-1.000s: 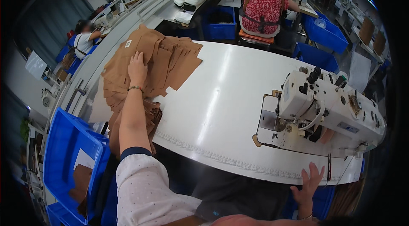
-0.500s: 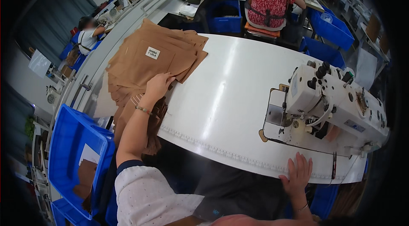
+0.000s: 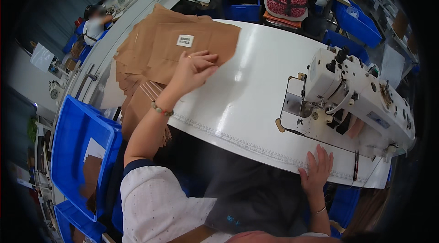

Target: Sewing brand labels onto fabric using an industrial sewing machine.

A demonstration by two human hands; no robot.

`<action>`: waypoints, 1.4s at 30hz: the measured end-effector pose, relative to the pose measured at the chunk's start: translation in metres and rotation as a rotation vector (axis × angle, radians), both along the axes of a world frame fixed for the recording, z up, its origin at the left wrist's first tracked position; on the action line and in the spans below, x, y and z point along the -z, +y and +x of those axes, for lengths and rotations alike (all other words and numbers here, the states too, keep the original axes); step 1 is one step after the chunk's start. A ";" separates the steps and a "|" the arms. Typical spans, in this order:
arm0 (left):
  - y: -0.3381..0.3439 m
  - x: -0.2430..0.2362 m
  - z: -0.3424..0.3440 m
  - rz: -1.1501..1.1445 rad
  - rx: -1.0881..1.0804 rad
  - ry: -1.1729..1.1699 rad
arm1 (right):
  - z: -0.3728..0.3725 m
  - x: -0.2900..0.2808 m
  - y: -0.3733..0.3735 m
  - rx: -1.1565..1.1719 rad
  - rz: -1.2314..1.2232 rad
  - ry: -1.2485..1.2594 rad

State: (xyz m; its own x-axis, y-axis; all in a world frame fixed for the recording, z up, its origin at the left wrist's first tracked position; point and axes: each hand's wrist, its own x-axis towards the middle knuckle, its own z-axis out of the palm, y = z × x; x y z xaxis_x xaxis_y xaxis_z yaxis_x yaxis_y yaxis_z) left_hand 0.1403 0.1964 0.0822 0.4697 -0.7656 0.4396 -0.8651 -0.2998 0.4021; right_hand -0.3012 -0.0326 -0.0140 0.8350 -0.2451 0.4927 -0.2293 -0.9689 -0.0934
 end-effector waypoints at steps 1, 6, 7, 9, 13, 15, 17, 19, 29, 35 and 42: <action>-0.004 0.009 -0.026 0.122 0.054 0.132 | 0.004 -0.005 0.003 -0.021 -0.007 0.040; -0.024 0.050 -0.134 0.282 0.350 0.411 | 0.057 -0.030 0.033 -0.333 0.284 -0.054; -0.022 0.052 -0.139 0.205 0.362 0.377 | 0.073 -0.032 0.042 -0.358 0.305 -0.012; -0.015 0.053 -0.148 0.073 0.300 0.488 | 0.101 -0.033 0.059 -0.391 0.334 0.015; 0.055 0.037 -0.108 -0.049 -0.152 0.016 | 0.126 -0.027 0.068 -0.392 0.249 0.130; 0.110 0.033 -0.077 -0.040 -0.470 -0.031 | 0.125 -0.025 0.057 -0.333 0.199 0.086; 0.161 0.036 -0.048 0.135 -0.759 0.003 | 0.122 -0.022 0.043 -0.319 0.198 0.082; 0.191 0.048 -0.020 0.017 -0.653 0.296 | 0.123 -0.019 0.036 -0.269 0.236 0.093; 0.169 0.010 0.016 -0.602 -0.424 0.523 | 0.133 -0.017 0.052 -0.301 0.303 0.133; -0.010 0.011 -0.048 -0.415 0.177 0.928 | 0.131 -0.014 0.050 -0.309 0.307 0.179; -0.123 0.061 -0.119 0.027 0.458 0.176 | 0.116 -0.012 0.044 -0.313 0.310 0.196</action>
